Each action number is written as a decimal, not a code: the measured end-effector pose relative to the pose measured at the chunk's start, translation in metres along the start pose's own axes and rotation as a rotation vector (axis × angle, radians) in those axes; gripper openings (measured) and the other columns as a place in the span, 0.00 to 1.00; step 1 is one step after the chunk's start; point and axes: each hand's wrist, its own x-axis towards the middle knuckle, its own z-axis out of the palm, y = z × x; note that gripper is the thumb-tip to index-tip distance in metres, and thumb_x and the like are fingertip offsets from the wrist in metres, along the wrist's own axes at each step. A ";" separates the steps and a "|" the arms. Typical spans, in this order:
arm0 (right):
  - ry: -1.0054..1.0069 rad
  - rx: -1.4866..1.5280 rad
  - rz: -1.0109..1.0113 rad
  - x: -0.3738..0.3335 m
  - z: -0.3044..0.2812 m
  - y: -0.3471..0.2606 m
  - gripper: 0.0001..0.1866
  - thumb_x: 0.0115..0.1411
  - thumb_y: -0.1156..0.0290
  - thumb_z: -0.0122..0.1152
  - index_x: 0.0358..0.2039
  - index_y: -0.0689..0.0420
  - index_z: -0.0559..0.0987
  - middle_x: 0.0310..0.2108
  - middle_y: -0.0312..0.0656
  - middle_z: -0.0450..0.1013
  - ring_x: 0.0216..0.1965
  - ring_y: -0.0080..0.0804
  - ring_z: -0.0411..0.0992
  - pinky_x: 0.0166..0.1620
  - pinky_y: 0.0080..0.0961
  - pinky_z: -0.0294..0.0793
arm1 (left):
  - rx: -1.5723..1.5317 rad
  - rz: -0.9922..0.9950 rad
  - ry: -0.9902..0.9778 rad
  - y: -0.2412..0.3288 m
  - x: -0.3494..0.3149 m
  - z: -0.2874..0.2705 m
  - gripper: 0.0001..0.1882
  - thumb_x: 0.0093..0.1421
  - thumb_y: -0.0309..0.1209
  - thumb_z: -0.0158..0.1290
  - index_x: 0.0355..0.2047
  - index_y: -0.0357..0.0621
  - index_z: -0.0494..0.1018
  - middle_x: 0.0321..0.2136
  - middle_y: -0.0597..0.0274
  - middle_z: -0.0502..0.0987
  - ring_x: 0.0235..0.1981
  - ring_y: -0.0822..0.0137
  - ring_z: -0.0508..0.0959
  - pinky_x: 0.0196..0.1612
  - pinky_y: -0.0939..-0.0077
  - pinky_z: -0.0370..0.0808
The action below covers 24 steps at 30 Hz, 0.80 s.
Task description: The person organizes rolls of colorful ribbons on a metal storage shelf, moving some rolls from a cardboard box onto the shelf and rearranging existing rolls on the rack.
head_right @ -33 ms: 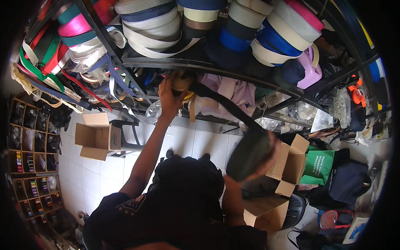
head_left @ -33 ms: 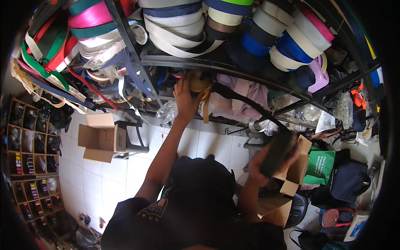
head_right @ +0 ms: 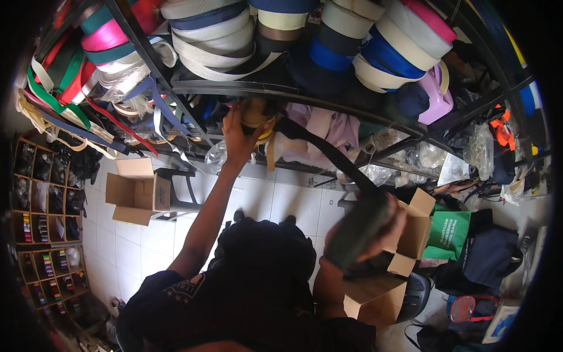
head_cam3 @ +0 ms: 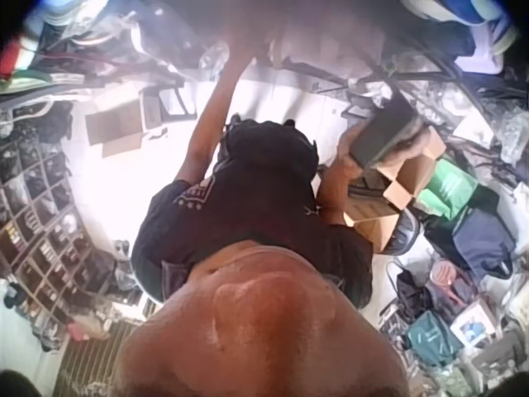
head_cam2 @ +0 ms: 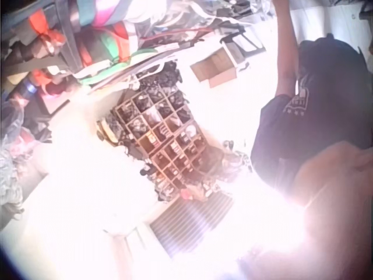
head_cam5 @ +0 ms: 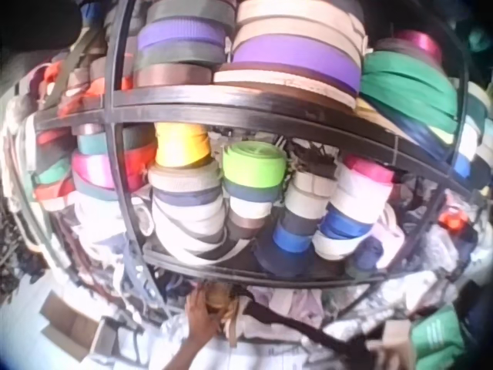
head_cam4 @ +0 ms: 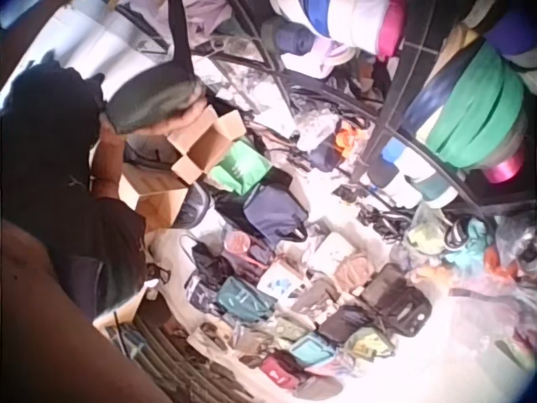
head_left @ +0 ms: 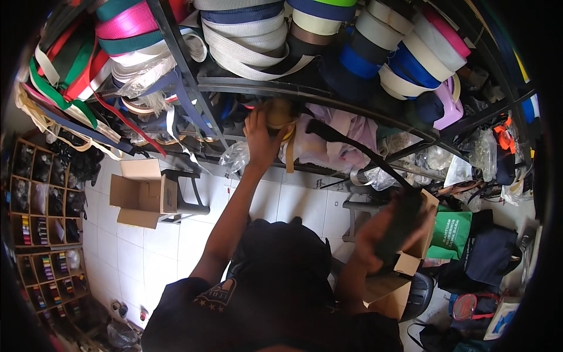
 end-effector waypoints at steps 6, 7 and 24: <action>-0.017 0.673 -0.202 0.050 -0.031 -0.056 0.53 0.51 0.44 0.66 0.69 0.60 0.54 0.66 0.55 0.57 0.64 0.53 0.59 0.67 0.47 0.56 | 0.020 0.031 0.021 -0.007 -0.001 0.004 0.38 0.51 0.39 0.67 0.59 0.39 0.65 0.63 0.49 0.63 0.59 0.46 0.65 0.60 0.53 0.59; -0.064 0.796 -0.225 0.057 -0.039 -0.062 0.57 0.46 0.42 0.69 0.69 0.57 0.54 0.68 0.55 0.53 0.66 0.57 0.56 0.68 0.50 0.53 | 0.003 0.032 0.020 -0.006 0.000 0.007 0.38 0.51 0.38 0.67 0.59 0.39 0.65 0.63 0.49 0.63 0.59 0.46 0.65 0.60 0.54 0.60; 0.390 -0.094 -0.222 0.118 -0.177 -0.107 0.44 0.42 0.46 0.65 0.57 0.61 0.73 0.62 0.56 0.62 0.66 0.59 0.54 0.67 0.54 0.52 | -0.013 -0.014 0.035 0.004 0.001 0.012 0.39 0.51 0.39 0.67 0.58 0.36 0.63 0.62 0.49 0.63 0.56 0.45 0.66 0.59 0.52 0.60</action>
